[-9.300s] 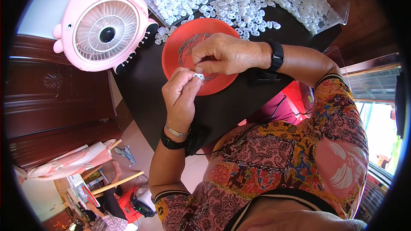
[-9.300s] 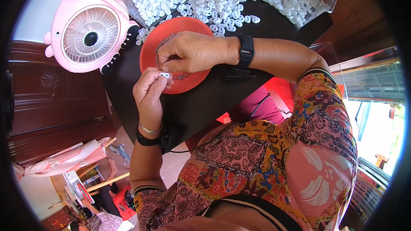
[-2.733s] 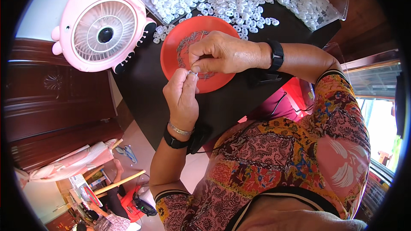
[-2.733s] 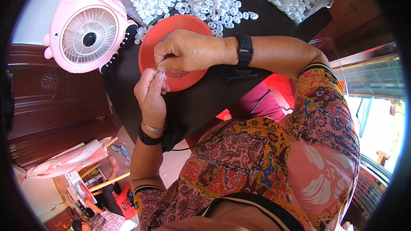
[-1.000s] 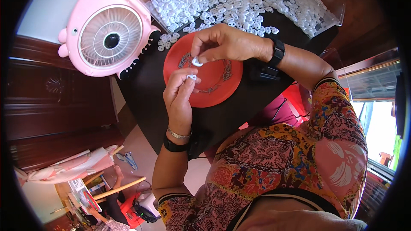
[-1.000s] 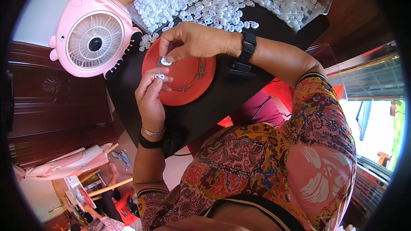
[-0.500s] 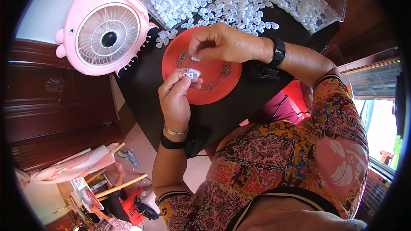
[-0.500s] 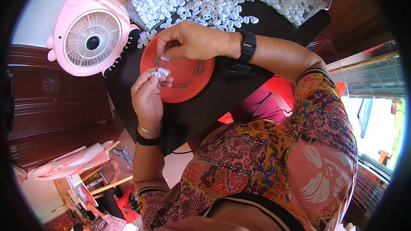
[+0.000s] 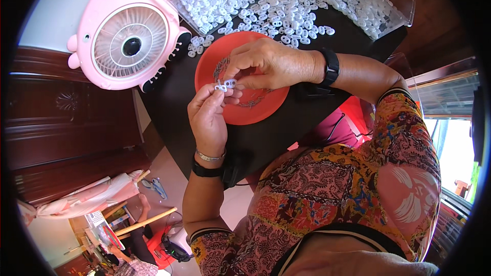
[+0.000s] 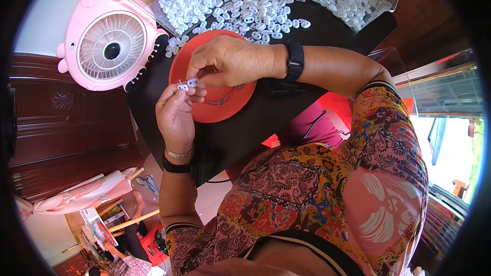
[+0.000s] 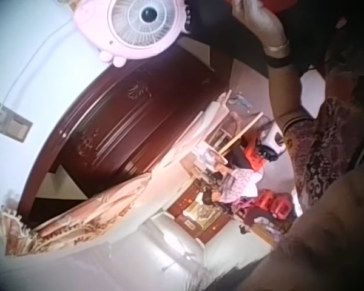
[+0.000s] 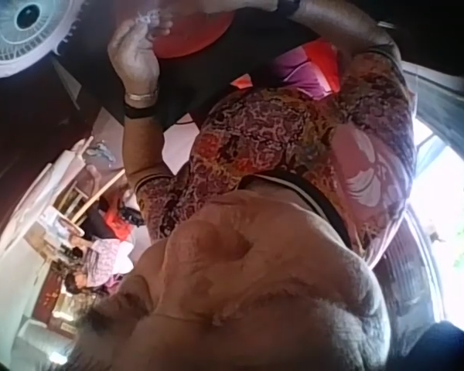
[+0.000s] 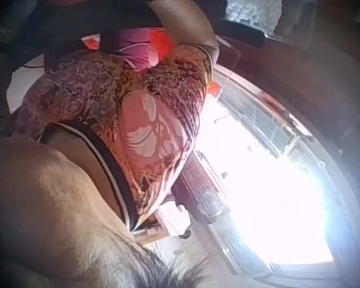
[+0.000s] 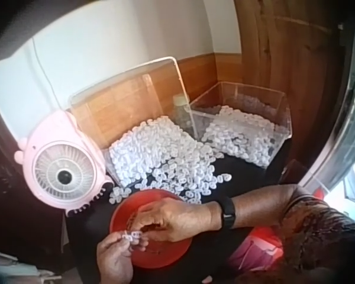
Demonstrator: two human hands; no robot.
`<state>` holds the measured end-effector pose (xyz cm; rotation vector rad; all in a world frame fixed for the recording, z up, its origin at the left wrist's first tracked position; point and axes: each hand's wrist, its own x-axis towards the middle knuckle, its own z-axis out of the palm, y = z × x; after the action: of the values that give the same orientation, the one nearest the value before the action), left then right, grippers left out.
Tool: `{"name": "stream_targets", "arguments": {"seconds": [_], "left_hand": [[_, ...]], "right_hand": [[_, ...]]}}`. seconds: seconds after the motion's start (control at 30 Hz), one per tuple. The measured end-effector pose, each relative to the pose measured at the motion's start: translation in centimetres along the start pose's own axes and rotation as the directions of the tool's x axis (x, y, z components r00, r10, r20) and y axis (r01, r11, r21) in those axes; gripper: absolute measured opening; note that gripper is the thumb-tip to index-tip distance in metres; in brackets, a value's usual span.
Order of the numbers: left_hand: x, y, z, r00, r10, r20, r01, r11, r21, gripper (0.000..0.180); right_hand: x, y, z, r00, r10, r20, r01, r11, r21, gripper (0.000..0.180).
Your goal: The person is manually assembling small white plastic components on a table.
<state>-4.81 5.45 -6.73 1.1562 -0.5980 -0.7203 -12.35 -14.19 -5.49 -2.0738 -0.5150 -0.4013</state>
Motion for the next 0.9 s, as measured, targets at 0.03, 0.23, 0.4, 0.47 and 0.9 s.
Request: {"name": "stream_targets", "arguments": {"seconds": [0.03,0.23,0.4,0.47,0.9], "left_hand": [[0.0,0.0,0.0,1.0,0.007,0.005,-0.007,1.0,0.027,0.023],[-0.2,-0.1,0.4,1.0,0.004,-0.004,-0.004,0.991,0.134,0.022],[-0.4,0.0,0.6,0.997,-0.04,0.06,0.033,0.993,0.111,0.019],[-0.5,0.0,0.8,0.995,-0.056,0.081,0.045,0.99,0.136,0.019],[-0.6,0.2,0.9,0.994,-0.019,0.108,-0.002,0.981,0.193,0.017]], "right_hand": [[0.0,0.0,0.1,1.0,0.001,-0.001,-0.001,1.0,0.0,0.017],[0.0,-0.1,0.2,1.0,0.012,0.005,-0.013,0.998,0.062,0.021],[0.2,-0.8,0.2,0.959,0.256,0.122,-0.284,0.864,0.415,0.016],[0.1,0.0,0.3,0.961,0.248,0.124,-0.278,0.866,0.417,0.015],[0.4,-0.2,0.1,0.986,0.16,0.043,-0.165,0.93,0.328,0.017]]}}
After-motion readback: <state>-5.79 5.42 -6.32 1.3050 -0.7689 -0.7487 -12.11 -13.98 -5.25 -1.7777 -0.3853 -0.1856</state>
